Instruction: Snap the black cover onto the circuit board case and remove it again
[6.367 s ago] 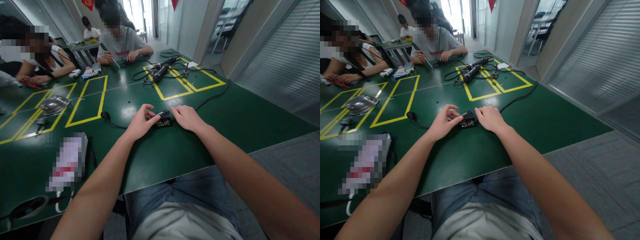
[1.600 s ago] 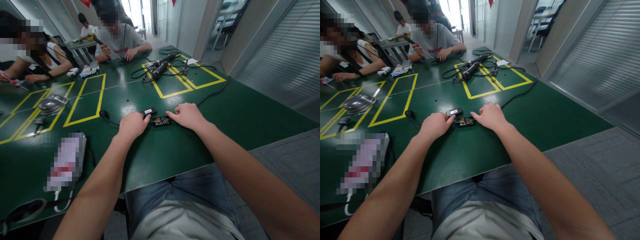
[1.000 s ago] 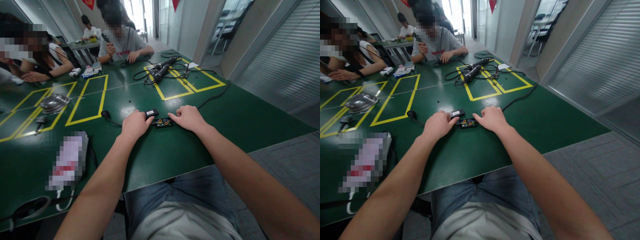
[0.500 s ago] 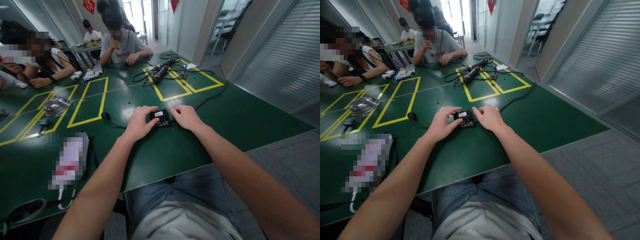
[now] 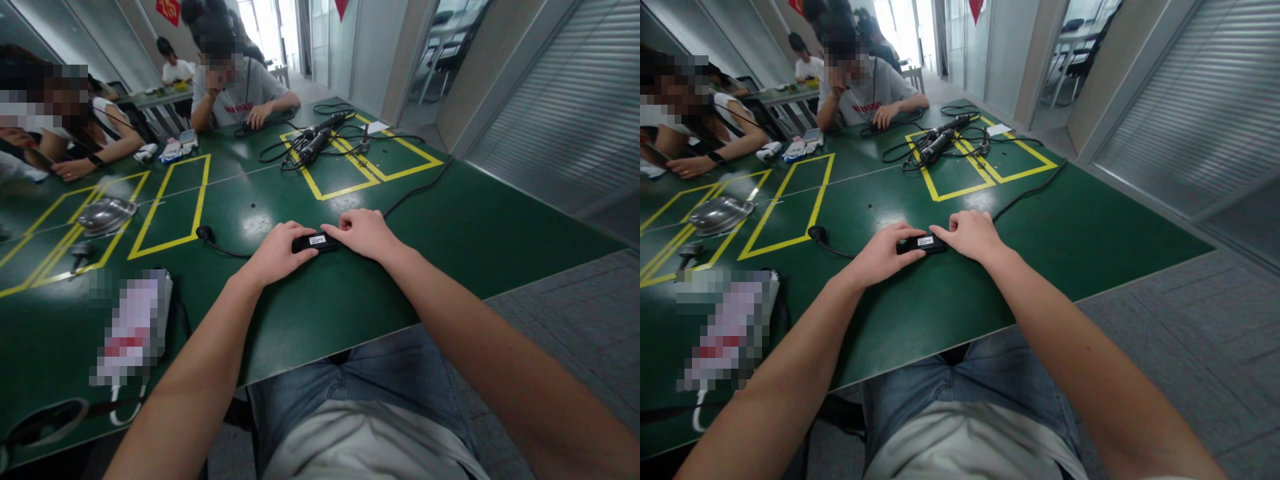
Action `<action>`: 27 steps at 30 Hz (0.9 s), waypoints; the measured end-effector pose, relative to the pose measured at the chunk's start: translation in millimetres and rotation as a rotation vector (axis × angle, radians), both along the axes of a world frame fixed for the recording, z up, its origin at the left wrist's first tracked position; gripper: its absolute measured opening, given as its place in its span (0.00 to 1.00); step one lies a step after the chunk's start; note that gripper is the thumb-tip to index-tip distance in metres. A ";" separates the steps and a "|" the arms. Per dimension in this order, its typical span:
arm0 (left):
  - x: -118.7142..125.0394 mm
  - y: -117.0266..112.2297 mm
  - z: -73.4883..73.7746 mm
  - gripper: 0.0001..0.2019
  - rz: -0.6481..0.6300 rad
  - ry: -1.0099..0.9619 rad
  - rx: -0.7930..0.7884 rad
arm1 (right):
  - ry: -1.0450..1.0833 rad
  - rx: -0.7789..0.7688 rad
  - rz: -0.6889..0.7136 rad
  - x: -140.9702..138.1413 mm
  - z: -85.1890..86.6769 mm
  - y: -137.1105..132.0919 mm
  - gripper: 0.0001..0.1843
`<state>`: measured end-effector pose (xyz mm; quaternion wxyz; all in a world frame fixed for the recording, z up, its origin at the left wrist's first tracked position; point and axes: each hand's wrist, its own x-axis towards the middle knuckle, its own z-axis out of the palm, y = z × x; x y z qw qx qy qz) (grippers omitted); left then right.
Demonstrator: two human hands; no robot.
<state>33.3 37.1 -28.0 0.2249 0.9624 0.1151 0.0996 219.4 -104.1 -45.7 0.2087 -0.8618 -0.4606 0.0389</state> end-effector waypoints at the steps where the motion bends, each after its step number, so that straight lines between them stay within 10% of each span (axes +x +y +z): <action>1: 0.3 0.3 -0.1 0.21 -0.002 0.014 -0.016 | 0.000 0.003 -0.003 0.5 -0.9 0.2 0.27; 27: 4.4 -7.0 -2.3 0.22 0.009 0.040 0.026 | -0.017 -0.002 0.018 4.5 -3.3 -3.9 0.30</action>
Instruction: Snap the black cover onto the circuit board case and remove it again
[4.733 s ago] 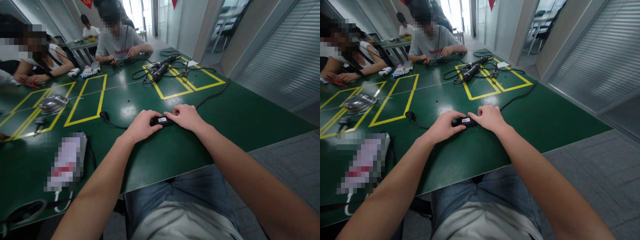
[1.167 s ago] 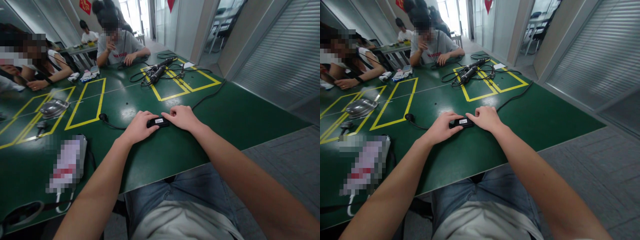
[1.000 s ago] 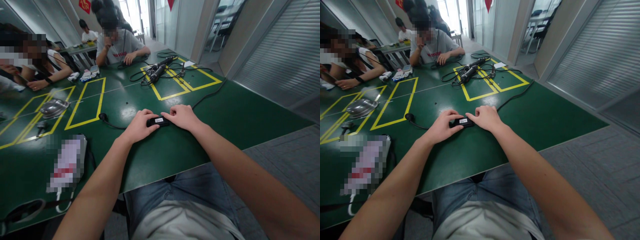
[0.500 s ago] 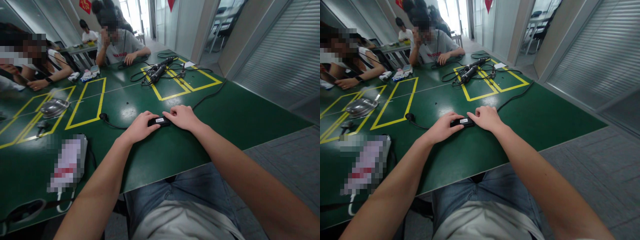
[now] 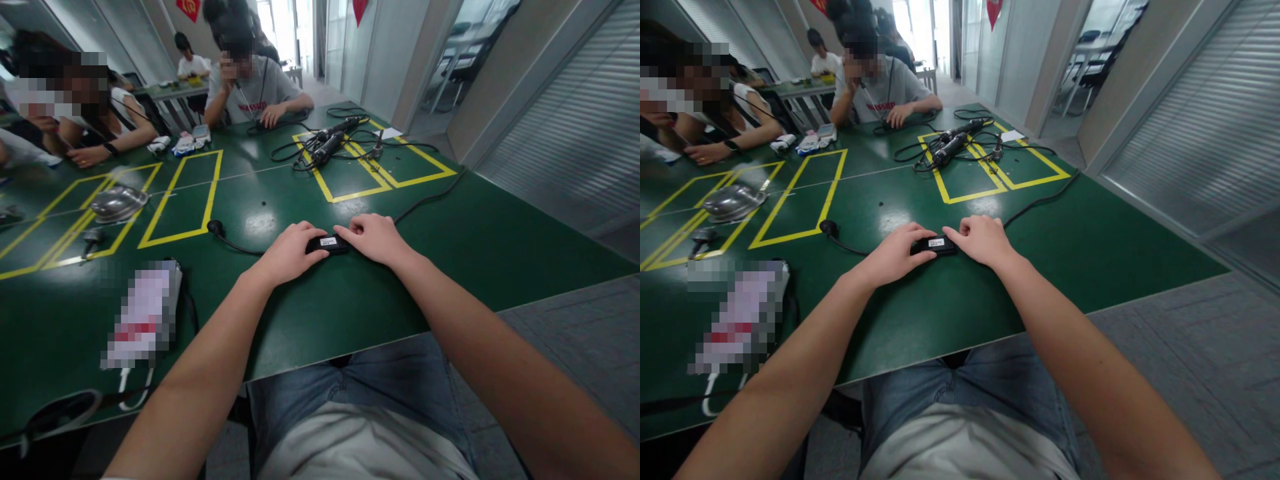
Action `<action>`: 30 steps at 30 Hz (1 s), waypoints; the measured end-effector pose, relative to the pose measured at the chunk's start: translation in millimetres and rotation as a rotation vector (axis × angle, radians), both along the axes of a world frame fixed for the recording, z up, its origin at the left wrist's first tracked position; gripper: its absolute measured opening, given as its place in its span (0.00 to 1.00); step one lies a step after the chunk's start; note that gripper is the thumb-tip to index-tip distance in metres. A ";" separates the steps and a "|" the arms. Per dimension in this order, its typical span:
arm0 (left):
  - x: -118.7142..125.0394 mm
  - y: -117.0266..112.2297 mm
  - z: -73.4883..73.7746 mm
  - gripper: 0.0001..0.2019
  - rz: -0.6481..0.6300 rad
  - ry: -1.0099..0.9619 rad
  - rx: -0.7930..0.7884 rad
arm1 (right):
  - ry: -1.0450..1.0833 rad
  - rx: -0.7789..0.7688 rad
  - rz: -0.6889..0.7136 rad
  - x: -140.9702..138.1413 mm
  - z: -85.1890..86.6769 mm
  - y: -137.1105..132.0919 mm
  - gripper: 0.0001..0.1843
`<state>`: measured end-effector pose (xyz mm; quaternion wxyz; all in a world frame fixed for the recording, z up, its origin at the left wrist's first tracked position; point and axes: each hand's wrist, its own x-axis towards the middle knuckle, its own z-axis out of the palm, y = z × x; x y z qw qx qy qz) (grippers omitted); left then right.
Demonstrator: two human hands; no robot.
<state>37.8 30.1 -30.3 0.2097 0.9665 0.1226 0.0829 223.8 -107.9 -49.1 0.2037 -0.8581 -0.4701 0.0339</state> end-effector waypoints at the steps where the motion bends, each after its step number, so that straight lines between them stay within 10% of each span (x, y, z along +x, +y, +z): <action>1: 0.4 -0.5 0.1 0.22 0.002 -0.002 -0.008 | -0.003 0.000 0.004 0.5 -0.4 -0.4 0.30; 16: -0.5 7.7 -0.7 0.25 0.534 0.014 0.142 | -0.119 -0.082 0.031 6.9 0.8 -3.2 0.30; 21: -4.5 2.2 11.3 0.14 0.524 -0.024 0.203 | -0.143 -0.097 0.041 5.5 6.1 -6.0 0.33; 30: -3.4 -1.7 10.0 0.29 0.394 0.144 0.338 | -0.140 -0.043 0.037 2.7 1.5 -3.6 0.34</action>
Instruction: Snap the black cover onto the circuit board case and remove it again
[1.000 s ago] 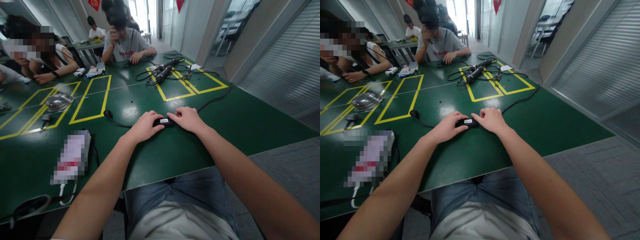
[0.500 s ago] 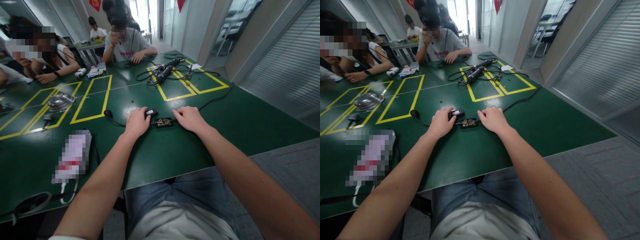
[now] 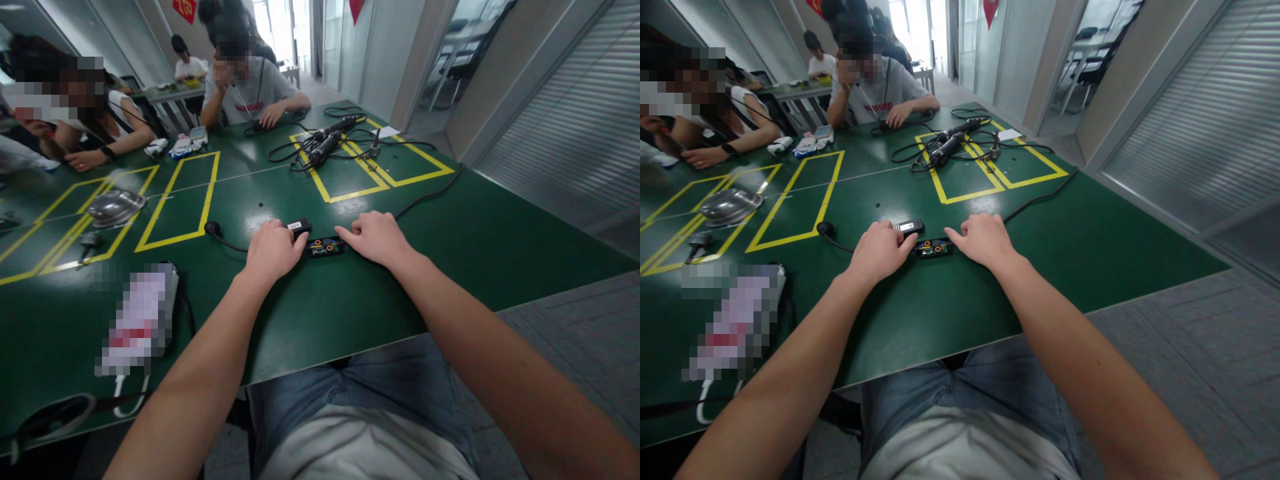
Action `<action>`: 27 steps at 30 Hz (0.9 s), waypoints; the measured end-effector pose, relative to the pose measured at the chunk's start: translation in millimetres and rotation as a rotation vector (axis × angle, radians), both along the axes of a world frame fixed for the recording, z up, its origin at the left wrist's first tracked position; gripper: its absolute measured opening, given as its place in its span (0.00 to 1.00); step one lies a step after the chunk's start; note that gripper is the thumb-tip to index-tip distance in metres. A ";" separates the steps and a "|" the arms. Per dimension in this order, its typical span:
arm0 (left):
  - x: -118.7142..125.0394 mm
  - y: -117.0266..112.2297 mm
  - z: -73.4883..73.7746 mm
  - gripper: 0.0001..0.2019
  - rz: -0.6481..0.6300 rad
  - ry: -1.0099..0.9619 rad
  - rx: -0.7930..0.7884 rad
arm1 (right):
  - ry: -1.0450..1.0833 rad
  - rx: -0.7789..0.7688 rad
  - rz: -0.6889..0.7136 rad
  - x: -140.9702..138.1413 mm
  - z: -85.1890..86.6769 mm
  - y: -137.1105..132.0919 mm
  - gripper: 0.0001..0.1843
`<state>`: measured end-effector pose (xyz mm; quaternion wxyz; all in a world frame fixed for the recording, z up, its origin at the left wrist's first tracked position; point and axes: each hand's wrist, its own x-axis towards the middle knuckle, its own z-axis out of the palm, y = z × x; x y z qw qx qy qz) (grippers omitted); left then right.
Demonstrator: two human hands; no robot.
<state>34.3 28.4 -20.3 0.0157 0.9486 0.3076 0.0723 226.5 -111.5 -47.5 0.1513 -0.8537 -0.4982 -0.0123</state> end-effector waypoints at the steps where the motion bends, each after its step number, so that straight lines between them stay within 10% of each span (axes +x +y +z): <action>1: 0.2 0.6 -0.8 0.30 -0.001 -0.004 0.006 | 0.002 0.006 -0.001 -0.3 0.8 -0.1 0.34; 27: 1.9 -0.5 7.5 0.31 0.022 -0.015 -0.132 | 0.077 0.046 0.001 5.4 3.6 -2.6 0.35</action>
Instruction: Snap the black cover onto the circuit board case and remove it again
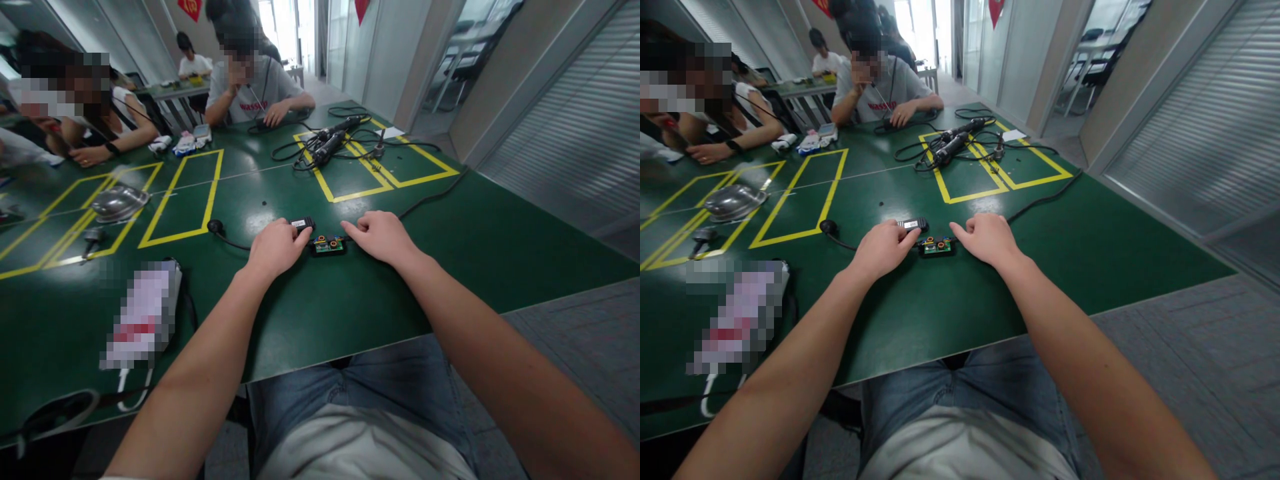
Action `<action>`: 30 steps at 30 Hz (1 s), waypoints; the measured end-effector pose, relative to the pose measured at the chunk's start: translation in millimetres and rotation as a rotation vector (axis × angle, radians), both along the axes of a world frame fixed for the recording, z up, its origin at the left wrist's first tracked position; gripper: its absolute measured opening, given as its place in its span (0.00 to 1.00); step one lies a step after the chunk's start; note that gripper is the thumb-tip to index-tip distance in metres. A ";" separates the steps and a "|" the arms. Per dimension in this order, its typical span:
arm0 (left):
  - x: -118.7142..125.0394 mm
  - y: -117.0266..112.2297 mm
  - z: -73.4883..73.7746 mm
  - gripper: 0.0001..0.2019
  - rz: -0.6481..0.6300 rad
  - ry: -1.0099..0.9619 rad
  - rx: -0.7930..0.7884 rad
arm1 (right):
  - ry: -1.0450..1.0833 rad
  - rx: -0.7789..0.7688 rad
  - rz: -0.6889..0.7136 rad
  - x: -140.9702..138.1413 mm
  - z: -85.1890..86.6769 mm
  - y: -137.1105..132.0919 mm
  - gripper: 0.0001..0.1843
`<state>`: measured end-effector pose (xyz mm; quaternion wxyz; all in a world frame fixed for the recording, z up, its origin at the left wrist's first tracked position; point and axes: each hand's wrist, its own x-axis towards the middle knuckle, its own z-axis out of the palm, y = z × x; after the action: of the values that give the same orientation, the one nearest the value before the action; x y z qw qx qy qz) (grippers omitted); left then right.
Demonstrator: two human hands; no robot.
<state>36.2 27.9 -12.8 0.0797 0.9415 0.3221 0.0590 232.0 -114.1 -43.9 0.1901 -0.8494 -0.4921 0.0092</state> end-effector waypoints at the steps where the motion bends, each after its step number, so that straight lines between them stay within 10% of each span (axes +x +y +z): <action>1: -0.1 -0.4 1.2 0.31 0.008 -0.004 -0.004 | 0.001 -0.002 -0.004 -0.4 0.8 -0.1 0.35; 30: 3.3 -1.1 1.5 0.30 0.041 0.114 -0.048 | -0.016 -0.052 -0.014 -1.5 -3.8 3.3 0.34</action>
<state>39.5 26.8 -11.3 0.0829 0.9342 0.3469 -0.0007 230.5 -110.8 -47.7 0.1640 -0.8577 -0.4871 0.0138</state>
